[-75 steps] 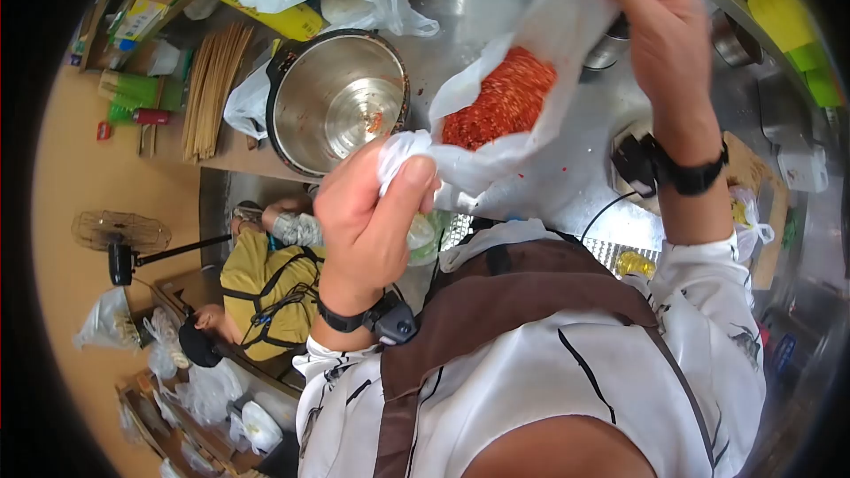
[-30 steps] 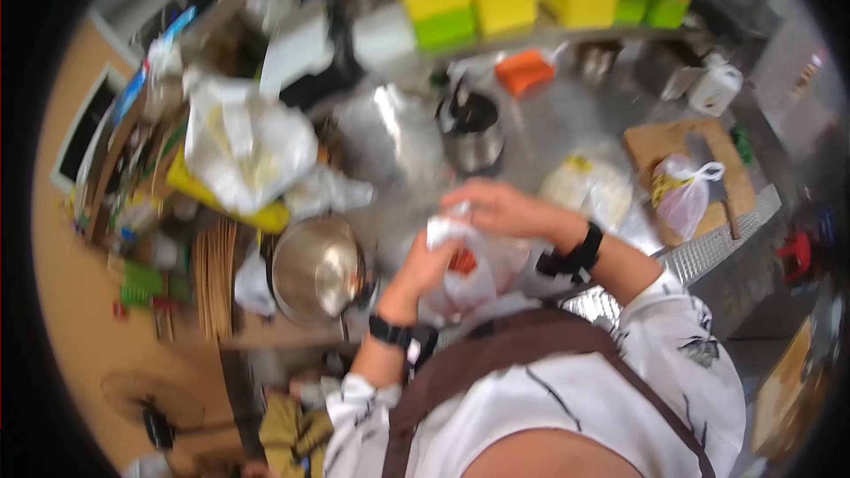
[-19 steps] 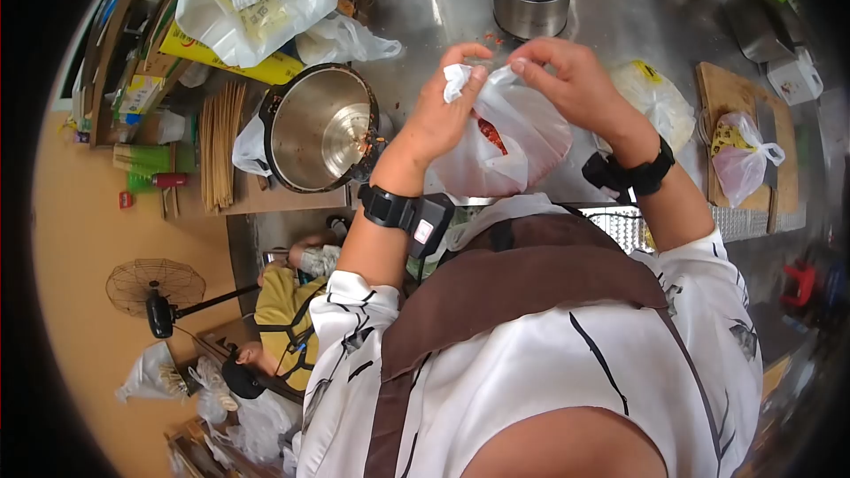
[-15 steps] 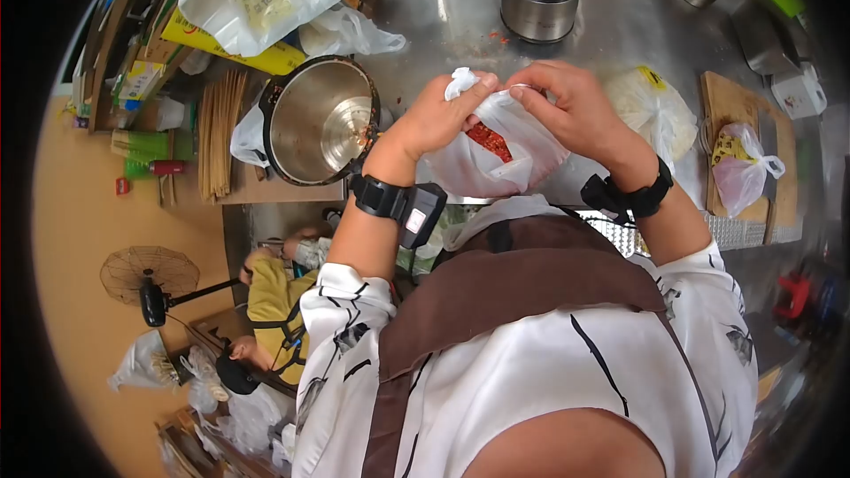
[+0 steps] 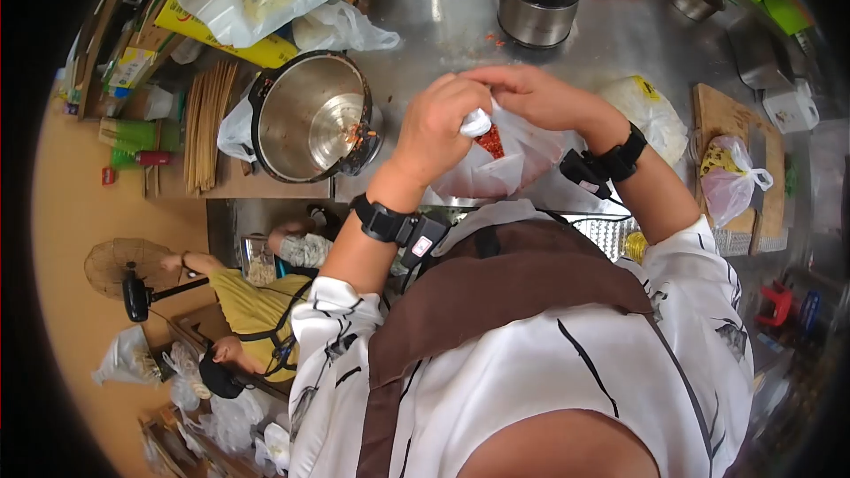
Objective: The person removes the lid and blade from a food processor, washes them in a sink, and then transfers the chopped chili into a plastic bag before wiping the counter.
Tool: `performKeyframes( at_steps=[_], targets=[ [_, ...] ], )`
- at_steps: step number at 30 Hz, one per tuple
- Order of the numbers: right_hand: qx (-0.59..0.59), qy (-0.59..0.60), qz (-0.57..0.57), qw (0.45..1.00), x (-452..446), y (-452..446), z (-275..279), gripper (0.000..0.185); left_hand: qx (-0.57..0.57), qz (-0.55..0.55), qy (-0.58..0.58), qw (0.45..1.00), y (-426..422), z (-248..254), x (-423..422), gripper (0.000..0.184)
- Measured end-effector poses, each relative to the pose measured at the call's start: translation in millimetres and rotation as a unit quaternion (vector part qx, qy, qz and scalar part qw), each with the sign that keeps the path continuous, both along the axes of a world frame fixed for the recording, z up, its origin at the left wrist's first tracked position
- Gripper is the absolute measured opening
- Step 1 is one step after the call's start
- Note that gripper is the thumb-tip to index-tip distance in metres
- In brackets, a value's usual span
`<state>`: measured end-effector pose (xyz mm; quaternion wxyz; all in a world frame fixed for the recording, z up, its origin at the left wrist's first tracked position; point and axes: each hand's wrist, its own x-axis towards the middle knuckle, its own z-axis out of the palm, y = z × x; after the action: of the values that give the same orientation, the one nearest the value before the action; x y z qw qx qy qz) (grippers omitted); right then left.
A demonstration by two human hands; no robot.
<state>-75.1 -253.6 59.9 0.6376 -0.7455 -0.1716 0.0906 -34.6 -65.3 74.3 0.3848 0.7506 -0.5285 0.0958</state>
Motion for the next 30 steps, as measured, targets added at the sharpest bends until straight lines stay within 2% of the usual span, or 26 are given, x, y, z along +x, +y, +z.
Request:
performKeyframes(
  at_steps=[3,4,7,8,10,11,14,16,20,23,25,26,27,28,29,30],
  targets=[
    [0.000,0.010,0.043,0.999,1.5,-0.9,-0.3,0.032,-0.092,0.027,0.012,0.995,-4.9,-4.9,-9.0,0.024],
    [0.003,0.014,0.057,0.998,1.5,-1.0,-1.7,0.033,-0.092,0.040,0.024,0.995,-4.7,-5.0,-11.9,0.028],
    [-0.107,-0.078,0.004,0.991,-2.1,0.6,-7.2,0.026,-0.079,0.069,0.024,0.994,-0.9,-4.7,-15.9,0.038],
    [-0.176,-0.180,-0.039,0.967,-2.3,0.5,-7.0,0.023,-0.067,0.068,0.002,0.995,0.8,-5.4,-11.9,0.038],
    [-0.303,-0.371,-0.122,0.869,-0.9,-3.1,-2.3,0.017,-0.044,0.066,-0.021,0.997,8.5,-9.7,-11.0,0.036],
    [-0.308,-0.385,-0.143,0.858,-1.0,-4.9,-1.0,0.011,-0.034,0.066,-0.025,0.997,12.0,-11.7,-10.7,0.034],
    [-0.369,-0.351,-0.150,0.847,-4.9,-20.7,-14.2,0.013,-0.015,0.082,-0.019,0.996,29.4,-23.6,-12.1,0.023],
    [-0.429,-0.301,-0.177,0.833,-1.6,-55.8,-49.7,0.015,0.002,0.106,-0.011,0.994,55.5,-40.7,-16.4,0.019],
    [-0.527,-0.170,-0.146,0.819,-19.2,-95.9,-96.4,0.016,0.063,0.137,0.133,0.980,107.6,-97.8,-42.7,0.016],
    [-0.496,-0.107,-0.212,0.835,-24.2,-84.5,-107.6,0.014,0.012,0.214,0.291,0.932,105.4,-107.9,-52.4,0.023],
    [-0.251,-0.003,-0.269,0.930,-21.7,-74.4,-95.5,0.015,-0.097,0.191,0.415,0.885,90.9,-86.1,-48.1,0.031],
    [-0.119,0.052,-0.288,0.949,-20.8,-64.5,-83.6,0.016,-0.150,0.179,0.473,0.849,79.5,-71.1,-46.8,0.039],
    [0.031,0.097,-0.274,0.956,-19.6,-49.4,-66.0,0.018,-0.198,0.131,0.522,0.819,63.9,-64.4,-46.0,0.040],
    [0.180,0.138,-0.256,0.940,-16.9,-31.4,-44.8,0.021,-0.245,0.079,0.565,0.784,44.7,-59.5,-43.3,0.042],
    [0.326,0.173,-0.232,0.900,-14.0,-20.1,-33.8,0.023,-0.289,0.025,0.603,0.743,33.1,-58.1,-39.2,0.044],
    [0.357,0.181,-0.199,0.895,-10.5,-15.9,-34.8,0.021,-0.290,-0.001,0.623,0.727,29.4,-59.7,-34.7,0.045]
  ],
)
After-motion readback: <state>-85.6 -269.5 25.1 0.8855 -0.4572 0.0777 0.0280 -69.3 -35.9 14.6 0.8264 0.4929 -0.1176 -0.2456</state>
